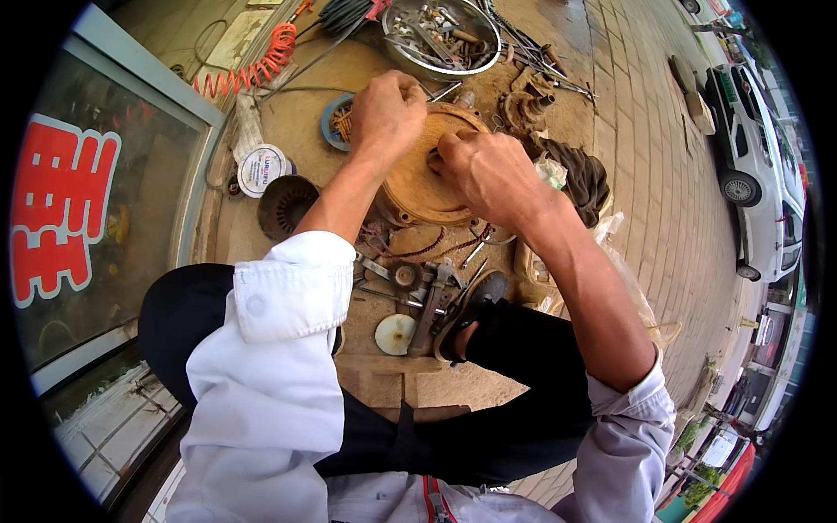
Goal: The person sits on the ground and works on a circular mechanical component, using a hammer to tap a central pin and a wrench to adjust parts. They repeatedly remove and reattach a white disc and a rusty metal cover, manipulating small fasteners and tools throughout the process.
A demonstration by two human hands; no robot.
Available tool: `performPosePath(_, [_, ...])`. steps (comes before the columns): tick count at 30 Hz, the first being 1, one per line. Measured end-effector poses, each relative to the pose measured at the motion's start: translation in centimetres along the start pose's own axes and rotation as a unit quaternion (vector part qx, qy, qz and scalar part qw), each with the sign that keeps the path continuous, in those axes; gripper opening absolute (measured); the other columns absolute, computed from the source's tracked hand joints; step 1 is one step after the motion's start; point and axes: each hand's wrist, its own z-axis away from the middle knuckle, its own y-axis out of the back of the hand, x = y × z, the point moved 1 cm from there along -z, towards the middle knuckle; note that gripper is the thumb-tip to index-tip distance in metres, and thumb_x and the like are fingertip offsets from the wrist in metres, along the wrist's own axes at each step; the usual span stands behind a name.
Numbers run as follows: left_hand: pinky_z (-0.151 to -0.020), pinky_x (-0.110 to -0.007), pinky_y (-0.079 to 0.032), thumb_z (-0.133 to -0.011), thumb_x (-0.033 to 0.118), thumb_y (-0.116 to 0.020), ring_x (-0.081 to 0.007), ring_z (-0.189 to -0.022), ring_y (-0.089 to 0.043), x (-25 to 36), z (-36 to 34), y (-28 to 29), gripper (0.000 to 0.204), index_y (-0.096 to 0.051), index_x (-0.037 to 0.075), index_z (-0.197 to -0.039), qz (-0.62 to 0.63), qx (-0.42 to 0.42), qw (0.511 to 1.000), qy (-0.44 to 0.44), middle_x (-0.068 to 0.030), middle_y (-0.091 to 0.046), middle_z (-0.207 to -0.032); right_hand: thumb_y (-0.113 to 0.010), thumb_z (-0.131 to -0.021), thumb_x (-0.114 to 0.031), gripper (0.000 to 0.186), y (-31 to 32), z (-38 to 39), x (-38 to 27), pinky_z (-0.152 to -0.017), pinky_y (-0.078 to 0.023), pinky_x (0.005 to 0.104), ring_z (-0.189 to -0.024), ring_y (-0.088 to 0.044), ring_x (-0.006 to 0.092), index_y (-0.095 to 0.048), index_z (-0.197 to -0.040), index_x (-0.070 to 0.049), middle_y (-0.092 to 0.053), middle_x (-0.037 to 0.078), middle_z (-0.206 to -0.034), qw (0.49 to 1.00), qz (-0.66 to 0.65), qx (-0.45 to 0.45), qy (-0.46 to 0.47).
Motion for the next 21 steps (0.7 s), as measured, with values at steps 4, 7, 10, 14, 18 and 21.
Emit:
performPosePath(4, [-0.084, -0.042, -0.057, -0.091, 0.018, -0.063, -0.0355, -0.090, -0.075, 0.1, 0.1, -0.4, 0.026, -0.075, -0.001, -0.104, 0.016, -0.009, 1.000, 0.005, -0.0221, -0.076, -0.095, -0.058, -0.093, -0.013, 0.017, 0.1, 0.2, 0.4, -0.067, -0.058, 0.0504, -0.076, -0.071, 0.0434, -0.064, -0.089, 0.003, -0.069, 0.024, -0.084, 1.000, 0.008, -0.016, 0.008])
performPosePath(7, [-0.083, -0.041, -0.058, -0.091, 0.017, -0.064, -0.0329, -0.089, -0.075, 0.0, 0.0, -0.2, 0.023, -0.075, 0.000, -0.102, 0.034, -0.032, 0.998, 0.029, -0.0196, -0.077, -0.095, -0.064, -0.094, -0.018, 0.021, 1.6, 0.5, -0.8, -0.070, -0.056, 0.0511, -0.077, -0.069, 0.0439, -0.063, -0.090, 0.003, -0.068, 0.023, -0.086, 0.998, -0.032, -0.034, -0.053])
performPosePath(10, [-0.077, -0.039, -0.059, -0.091, 0.014, -0.065, -0.0285, -0.083, -0.076, 0.1, 0.3, 0.3, 0.020, -0.074, 0.000, -0.101, 0.056, -0.046, 0.996, 0.045, -0.0182, -0.077, -0.091, -0.071, -0.092, -0.023, 0.028, 3.6, 2.1, -0.8, -0.074, -0.055, 0.0518, -0.080, -0.067, 0.0436, -0.061, -0.091, 0.003, -0.066, 0.023, -0.090, 0.993, -0.070, -0.043, -0.086])
performPosePath(14, [-0.070, -0.036, -0.057, -0.093, 0.016, -0.064, -0.0226, -0.076, -0.073, 0.3, 0.4, 0.7, 0.024, -0.073, -0.005, -0.102, 0.086, -0.050, 0.994, 0.038, -0.0158, -0.076, -0.084, -0.080, -0.086, -0.020, 0.038, 4.9, 4.5, 0.0, -0.082, -0.052, 0.0485, -0.095, -0.065, 0.0405, -0.062, -0.108, 0.005, -0.064, 0.022, -0.098, 0.983, -0.045, -0.020, -0.175])
performPosePath(18, [-0.079, -0.035, -0.054, -0.091, 0.028, -0.070, -0.0205, -0.086, -0.071, -0.1, 0.8, 0.9, 0.039, -0.071, -0.006, -0.111, 0.165, -0.067, 0.983, 0.048, -0.0159, -0.075, -0.095, -0.095, -0.069, -0.028, 0.111, 4.1, 5.3, -1.3, -0.115, -0.043, 0.0437, -0.138, -0.049, 0.0434, -0.034, -0.157, 0.002, -0.049, 0.029, -0.146, 0.979, -0.060, -0.020, -0.192])
performPosePath(21, [-0.100, -0.037, -0.050, -0.081, 0.037, -0.083, -0.0291, -0.117, -0.065, -1.7, 0.5, 2.5, 0.073, -0.059, -0.009, -0.132, 0.113, -0.125, 0.986, 0.000, -0.0250, -0.067, -0.125, -0.099, -0.062, -0.030, 0.134, 2.4, 4.6, -1.6, -0.125, -0.033, 0.0444, -0.149, -0.036, 0.0461, -0.017, -0.163, 0.001, -0.031, 0.033, -0.160, 0.966, -0.072, -0.084, -0.235])
